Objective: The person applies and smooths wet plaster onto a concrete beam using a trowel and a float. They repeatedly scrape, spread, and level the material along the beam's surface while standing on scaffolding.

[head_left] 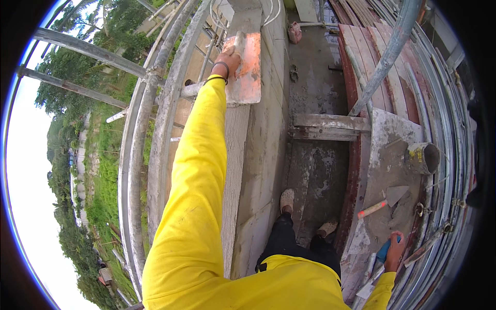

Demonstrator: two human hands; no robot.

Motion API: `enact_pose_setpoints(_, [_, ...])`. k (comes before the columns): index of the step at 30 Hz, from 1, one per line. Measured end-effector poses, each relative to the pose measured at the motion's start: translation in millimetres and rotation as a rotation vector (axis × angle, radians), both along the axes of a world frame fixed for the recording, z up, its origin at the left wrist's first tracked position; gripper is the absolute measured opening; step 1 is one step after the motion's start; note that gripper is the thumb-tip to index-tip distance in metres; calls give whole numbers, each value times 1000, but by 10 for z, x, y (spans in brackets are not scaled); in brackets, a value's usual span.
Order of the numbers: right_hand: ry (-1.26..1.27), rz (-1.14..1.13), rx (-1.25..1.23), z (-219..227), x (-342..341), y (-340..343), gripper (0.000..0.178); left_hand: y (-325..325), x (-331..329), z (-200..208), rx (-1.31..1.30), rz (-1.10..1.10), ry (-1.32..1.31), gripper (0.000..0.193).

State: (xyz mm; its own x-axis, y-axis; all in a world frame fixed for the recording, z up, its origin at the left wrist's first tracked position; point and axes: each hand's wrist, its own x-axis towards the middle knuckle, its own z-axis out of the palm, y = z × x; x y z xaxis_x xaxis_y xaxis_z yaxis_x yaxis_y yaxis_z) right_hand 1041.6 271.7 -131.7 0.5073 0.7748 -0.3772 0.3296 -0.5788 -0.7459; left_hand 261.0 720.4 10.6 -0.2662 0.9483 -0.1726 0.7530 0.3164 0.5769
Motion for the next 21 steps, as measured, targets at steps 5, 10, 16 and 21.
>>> enact_pose_setpoints(5, [128,-163,-94,-59,-51,-295,23,-594,220,-1,11,107,-47,67])
enact_pose_setpoints(10, [768,-257,-178,-204,-441,-228,21,-3033,932,268,-23,234,-141,61])
enact_pose_setpoints(16, [1027,-131,-278,-351,-609,6,23,-6123,1459,395,-95,558,-328,64])
enact_pose_setpoints(21, [1174,-137,-294,-216,-587,21,24,-5711,1315,286,-63,443,-157,62])
